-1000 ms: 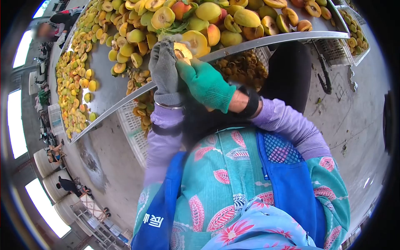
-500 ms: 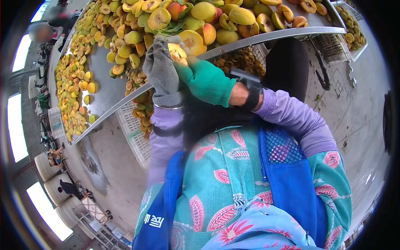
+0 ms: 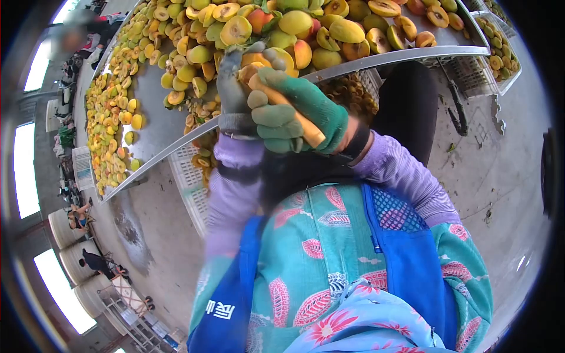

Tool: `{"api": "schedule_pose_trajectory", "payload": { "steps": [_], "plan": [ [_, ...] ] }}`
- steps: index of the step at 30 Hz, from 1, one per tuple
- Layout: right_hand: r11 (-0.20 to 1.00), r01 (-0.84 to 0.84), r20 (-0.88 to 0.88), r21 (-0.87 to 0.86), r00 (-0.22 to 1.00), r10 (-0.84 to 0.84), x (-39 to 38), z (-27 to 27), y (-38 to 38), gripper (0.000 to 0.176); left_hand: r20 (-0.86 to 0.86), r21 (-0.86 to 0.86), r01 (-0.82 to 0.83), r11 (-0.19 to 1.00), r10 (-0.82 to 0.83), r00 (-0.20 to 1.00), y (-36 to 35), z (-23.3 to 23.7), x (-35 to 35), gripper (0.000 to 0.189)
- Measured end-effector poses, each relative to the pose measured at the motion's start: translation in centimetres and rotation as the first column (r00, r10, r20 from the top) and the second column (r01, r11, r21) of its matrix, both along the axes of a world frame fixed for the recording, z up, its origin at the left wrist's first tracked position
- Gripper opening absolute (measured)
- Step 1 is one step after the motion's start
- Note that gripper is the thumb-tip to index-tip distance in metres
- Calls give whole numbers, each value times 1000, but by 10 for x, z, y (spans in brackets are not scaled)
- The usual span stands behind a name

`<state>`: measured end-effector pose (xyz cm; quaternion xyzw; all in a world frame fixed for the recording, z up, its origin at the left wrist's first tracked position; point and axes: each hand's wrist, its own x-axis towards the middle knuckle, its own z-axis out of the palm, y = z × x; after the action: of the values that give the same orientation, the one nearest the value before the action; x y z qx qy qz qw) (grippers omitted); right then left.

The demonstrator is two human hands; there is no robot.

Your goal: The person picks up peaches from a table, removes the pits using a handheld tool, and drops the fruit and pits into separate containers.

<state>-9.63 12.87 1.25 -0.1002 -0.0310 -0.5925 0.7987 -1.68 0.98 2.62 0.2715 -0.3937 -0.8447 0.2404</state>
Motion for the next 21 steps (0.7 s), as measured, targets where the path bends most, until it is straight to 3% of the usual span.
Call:
{"api": "schedule_pose_trajectory", "payload": {
  "steps": [1, 3, 4, 5, 6, 7, 9, 11, 14, 15, 17, 18, 19, 21],
  "plan": [
    [996, -68, 101, 64, 993, 61, 0, -1, 1, 37, 5, -34, -103, 994, 103, 995, 3, -6, 16, 42],
    [999, -51, 96, -17, 994, 52, -9, -9, 22, 38, 21, -101, -324, 941, 328, 945, 10, -17, 61, 45],
    [998, -44, 98, -40, 994, 48, -19, -12, 34, 39, 193, -322, -261, 910, 333, 923, -13, -22, 93, 44],
    [993, -10, 49, 121, 999, 4, -28, -21, 46, 38, 363, -508, -152, 848, 370, 855, -36, -26, 124, 44],
    [959, 37, -5, 281, 999, -36, -32, -37, 53, 37, 658, -665, 236, 709, 405, 634, -61, -14, 146, 42],
    [843, 22, 34, 537, 998, -47, -30, -57, 50, 36, 683, -716, 366, 594, 489, 543, -72, -22, 158, 40],
    [804, 37, -165, 594, 983, 77, -12, -54, 43, 36, 649, -711, 617, 337, 654, 390, -96, -8, 127, 38],
    [785, 101, -361, 612, 918, 163, -2, -40, 35, 38, 406, -769, 610, -189, 592, 696, -136, -30, 98, 39],
    [773, 266, -547, 576, 828, 123, -6, -26, 31, 32, 671, -515, 855, -64, 590, 449, -185, -65, 84, 45],
    [744, 339, -595, 576, 798, 98, -5, -21, 29, 31, 771, -257, 966, 24, 608, 190, -170, -38, 72, 40],
    [774, 469, -722, 426, 692, -22, -1, -23, 20, 34, 799, -602, 660, 449, 335, 500, -174, -43, 86, 32],
    [781, 520, -772, 347, 631, -77, 2, -25, 13, 35, 713, -616, 421, 666, 244, 658, -173, -45, 96, 29],
    [797, 579, -894, 171, 431, -121, 8, -28, 4, 38, 555, -618, 190, 763, 251, 793, -142, -33, 95, 23],
    [816, 544, -976, -196, -26, -217, 19, -33, -15, 42, 209, -241, -145, 960, 197, 958, -104, -26, 86, 40]
  ]
}}
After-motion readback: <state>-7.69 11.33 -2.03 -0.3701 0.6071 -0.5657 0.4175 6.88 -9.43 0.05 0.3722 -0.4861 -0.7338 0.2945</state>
